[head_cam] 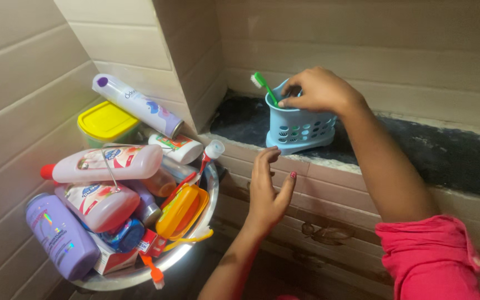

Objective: The person moves several bathroom items from a shelf into a metal tray, including a purple shampoo bottle, a white deodorant spray, and a red bathroom cleaner. They then remove toothpaste and multiple toothbrushes from a blue holder and place them into the tray. Finally, they wipe the shelf with a red cloth.

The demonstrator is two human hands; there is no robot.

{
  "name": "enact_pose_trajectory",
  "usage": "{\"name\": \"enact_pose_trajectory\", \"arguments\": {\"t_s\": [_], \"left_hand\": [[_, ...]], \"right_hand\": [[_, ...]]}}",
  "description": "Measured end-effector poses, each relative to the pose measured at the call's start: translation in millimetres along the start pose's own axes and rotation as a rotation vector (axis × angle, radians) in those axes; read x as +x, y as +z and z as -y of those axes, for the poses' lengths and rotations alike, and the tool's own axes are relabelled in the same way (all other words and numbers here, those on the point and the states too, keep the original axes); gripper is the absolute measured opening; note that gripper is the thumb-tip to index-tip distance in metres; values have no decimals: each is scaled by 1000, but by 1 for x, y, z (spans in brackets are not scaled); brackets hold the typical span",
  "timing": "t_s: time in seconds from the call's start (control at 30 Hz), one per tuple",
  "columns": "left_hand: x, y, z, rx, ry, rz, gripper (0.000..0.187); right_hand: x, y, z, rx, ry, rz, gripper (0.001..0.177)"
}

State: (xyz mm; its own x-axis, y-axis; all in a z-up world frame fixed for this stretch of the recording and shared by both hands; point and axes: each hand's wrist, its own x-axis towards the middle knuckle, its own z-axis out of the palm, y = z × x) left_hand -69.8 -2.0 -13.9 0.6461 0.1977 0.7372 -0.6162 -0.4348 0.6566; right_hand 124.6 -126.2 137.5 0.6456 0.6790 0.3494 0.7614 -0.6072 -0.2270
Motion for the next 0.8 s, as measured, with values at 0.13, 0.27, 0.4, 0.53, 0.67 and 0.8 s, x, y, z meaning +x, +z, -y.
{"name": "enact_pose_trajectory", "arguments": {"t_s": [0.13,0.27,0.4,0.53,0.67,0.8], "left_hand": [[6,8,11,-43,-114,-23,52],[17,12,27,31,-37,-31,61],[18,17,37,127,65,20,71],[15,20,40,154,36,51,73],[11,17,38,150,41,39,73],[5,9,32,113,25,13,71]], "right_hand": [[11,8,-5,-6,5,57,39],[14,14,-7,48,26,53,36],[15,19,-13,43,-27,44,37],[16,19,-14,156,-48,66,38],[8,11,0,155,-64,-9,37],[-11,-5,17,251,235,-35,35]]}}
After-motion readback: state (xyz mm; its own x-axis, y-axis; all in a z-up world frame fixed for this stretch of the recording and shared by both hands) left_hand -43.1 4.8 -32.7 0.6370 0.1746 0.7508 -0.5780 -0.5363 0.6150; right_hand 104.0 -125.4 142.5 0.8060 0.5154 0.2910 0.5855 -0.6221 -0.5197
